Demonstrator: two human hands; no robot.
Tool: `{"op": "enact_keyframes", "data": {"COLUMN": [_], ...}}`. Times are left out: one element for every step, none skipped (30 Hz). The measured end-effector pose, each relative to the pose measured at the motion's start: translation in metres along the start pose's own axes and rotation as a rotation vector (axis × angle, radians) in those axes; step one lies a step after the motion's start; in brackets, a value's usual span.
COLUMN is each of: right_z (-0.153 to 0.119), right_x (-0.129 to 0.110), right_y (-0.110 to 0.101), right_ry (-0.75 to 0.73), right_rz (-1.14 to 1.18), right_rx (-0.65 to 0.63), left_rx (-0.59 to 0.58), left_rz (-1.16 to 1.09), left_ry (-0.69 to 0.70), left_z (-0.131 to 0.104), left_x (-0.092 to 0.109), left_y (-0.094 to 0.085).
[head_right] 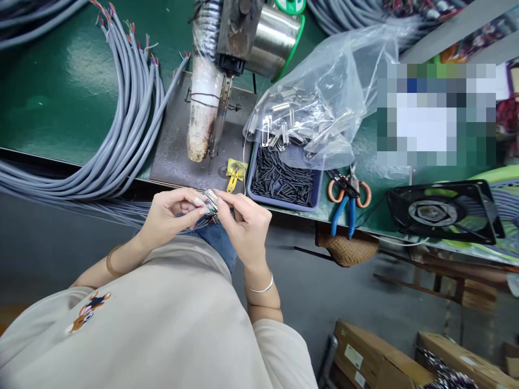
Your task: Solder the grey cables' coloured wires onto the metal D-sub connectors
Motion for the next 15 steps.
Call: {"op": "enact_keyframes", "data": {"right_z": [0.001, 0.001, 0.001, 0.000, -0.002, -0.004, -0.006, -0.007, -0.008, -0.009, -0.008, -0.008, -0.007, -0.005, -0.004], "right_x": [-0.002, -0.002, -0.003, -0.002, 0.000, 0.001, 0.002, 0.002, 0.001, -0.001, -0.003, -0.006, -0.007, -0.007, -0.007], "right_y": [-0.003, -0.008, -0.013, -0.018, -0.022, -0.025, -0.027, -0.027, -0.026, -0.022, -0.017, -0.011, -0.005, 0.001, 0.005], "right_ry": [-0.023, -0.041, -0.055, -0.064, -0.068, -0.071, -0.077, -0.089, -0.117, -0.162, -0.219, -0.275, -0.319, -0.348, -0.362], "right_rz": [-0.012, 0.011, 0.062, 0.123, 0.172, 0.191, 0.169, 0.111, 0.039, -0.030, -0.089, -0.130, -0.153, -0.161, -0.161], "right_rx": [0.048, 0.113, 0.187, 0.254, 0.305, 0.339, 0.352, 0.345, 0.322, 0.286, 0.242, 0.194, 0.148, 0.116, 0.101], "left_rx": [0.040, 0.082, 0.113, 0.133, 0.147, 0.158, 0.166, 0.170, 0.172, 0.174, 0.171, 0.169, 0.168, 0.172, 0.181], "left_rz": [-0.041, -0.076, -0.098, -0.112, -0.124, -0.138, -0.153, -0.168, -0.180, -0.190, -0.196, -0.200, -0.202, -0.200, -0.196], "left_ry": [-0.034, -0.064, -0.094, -0.117, -0.133, -0.147, -0.157, -0.165, -0.170, -0.174, -0.178, -0.181, -0.181, -0.181, -0.177], "left_z": [0.001, 0.002, 0.003, 0.004, 0.006, 0.007, 0.009, 0.010, 0.011, 0.012, 0.013, 0.014, 0.015, 0.016, 0.017], "left_x": [-0.002, -0.004, -0.006, -0.007, -0.007, -0.007, -0.007, -0.007, -0.007, -0.008, -0.008, -0.009, -0.010, -0.011, -0.011], "left_y": [-0.002, -0.005, -0.006, -0.008, -0.009, -0.010, -0.010, -0.011, -0.011, -0.012, -0.012, -0.012, -0.012, -0.012, -0.012]}}
Point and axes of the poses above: each hand's wrist, its own z-axis towards the middle knuckle, its own y-axis out of the palm, x = y × z, the point moved 7 cm from there along z, towards the middle knuckle, and after that the axes turned 7 degrees about -y, right-handed, at the moved point
